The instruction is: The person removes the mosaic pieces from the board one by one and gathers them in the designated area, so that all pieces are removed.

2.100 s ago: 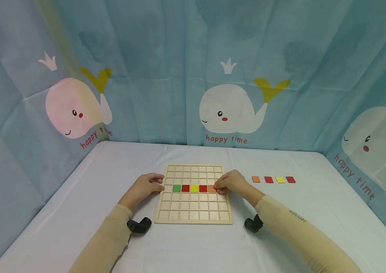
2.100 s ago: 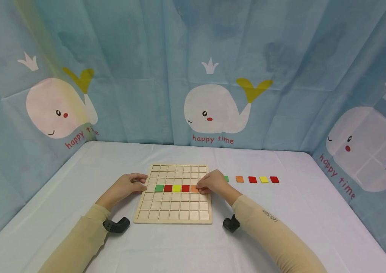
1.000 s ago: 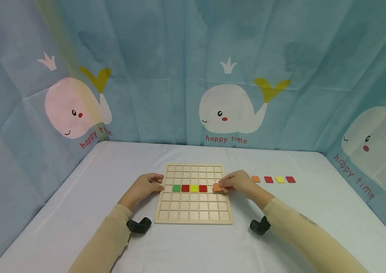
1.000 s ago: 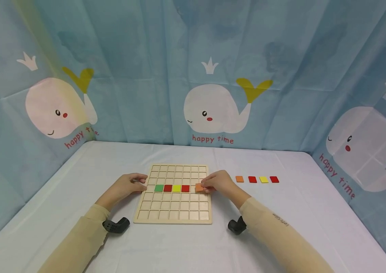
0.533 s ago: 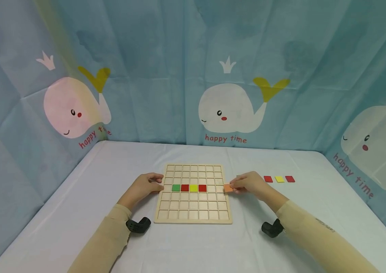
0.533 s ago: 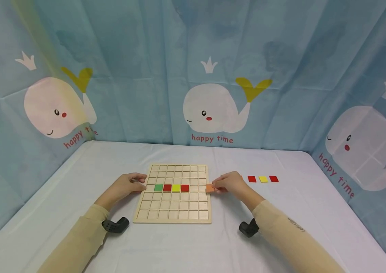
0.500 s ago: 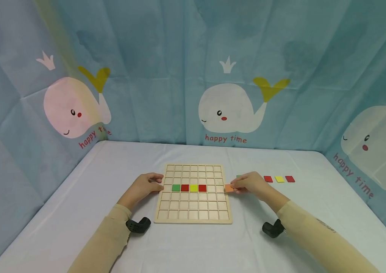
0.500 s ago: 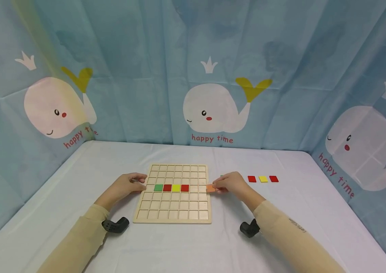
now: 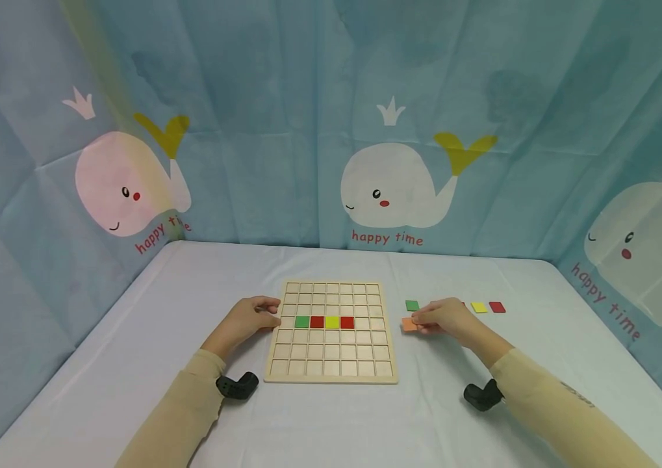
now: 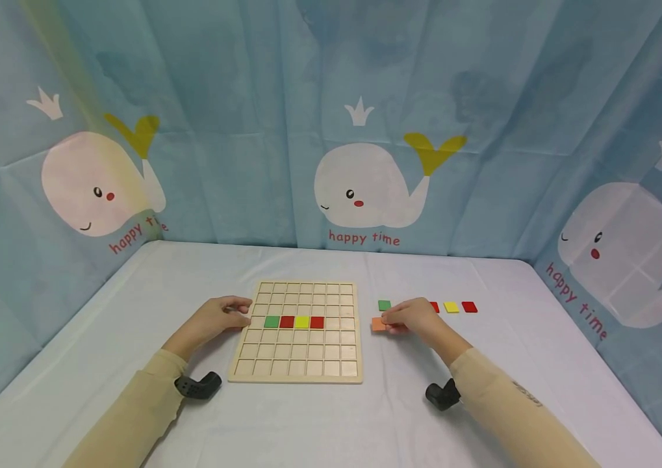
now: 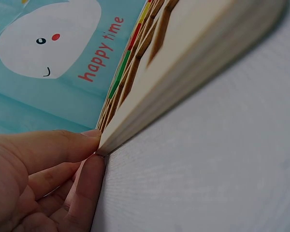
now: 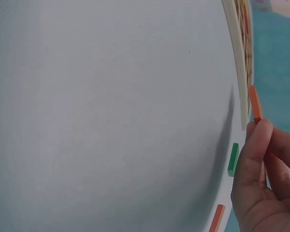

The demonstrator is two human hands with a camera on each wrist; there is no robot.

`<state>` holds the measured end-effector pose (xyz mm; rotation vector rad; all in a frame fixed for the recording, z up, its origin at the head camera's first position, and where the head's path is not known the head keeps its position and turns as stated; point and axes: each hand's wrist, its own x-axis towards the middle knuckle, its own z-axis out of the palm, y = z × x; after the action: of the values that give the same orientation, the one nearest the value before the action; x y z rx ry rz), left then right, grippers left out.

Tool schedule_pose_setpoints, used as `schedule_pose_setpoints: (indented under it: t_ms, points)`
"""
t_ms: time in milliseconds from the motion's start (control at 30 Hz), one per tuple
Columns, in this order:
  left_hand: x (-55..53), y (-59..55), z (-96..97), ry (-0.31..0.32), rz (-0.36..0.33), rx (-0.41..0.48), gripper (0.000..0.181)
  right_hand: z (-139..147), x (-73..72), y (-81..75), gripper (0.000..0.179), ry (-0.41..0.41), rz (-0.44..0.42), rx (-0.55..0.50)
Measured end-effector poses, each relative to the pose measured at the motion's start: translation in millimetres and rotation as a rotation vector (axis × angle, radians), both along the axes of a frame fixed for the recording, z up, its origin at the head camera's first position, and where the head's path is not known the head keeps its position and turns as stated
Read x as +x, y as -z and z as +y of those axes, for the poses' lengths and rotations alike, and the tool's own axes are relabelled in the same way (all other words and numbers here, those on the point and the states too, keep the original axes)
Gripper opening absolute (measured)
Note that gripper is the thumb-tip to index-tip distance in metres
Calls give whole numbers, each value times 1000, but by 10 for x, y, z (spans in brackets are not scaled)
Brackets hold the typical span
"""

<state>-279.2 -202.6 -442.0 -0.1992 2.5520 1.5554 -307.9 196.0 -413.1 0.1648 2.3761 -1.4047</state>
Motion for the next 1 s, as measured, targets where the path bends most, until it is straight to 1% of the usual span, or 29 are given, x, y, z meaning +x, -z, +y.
schedule_pose_setpoints:
  t_ms: [233, 400, 633, 800, 1000]
  points:
    - [-2, -2, -3, 7, 1, -9, 51, 87, -21, -7, 34, 25, -6, -27]
    - [-2, 4, -6, 8, 2, -4, 51, 134, -41, -4, 35, 35, -23, -39]
    - [-7, -7, -1, 0, -3, 6, 50, 148, -53, -3, 36, 49, -46, -29]
    - [-16, 2, -2, 6, 2, 17, 50, 140, -67, 10, 35, 69, -60, -32]
    - [-12, 5, -4, 1, 2, 21, 50, 134, -79, 18, 34, 91, -70, -6]
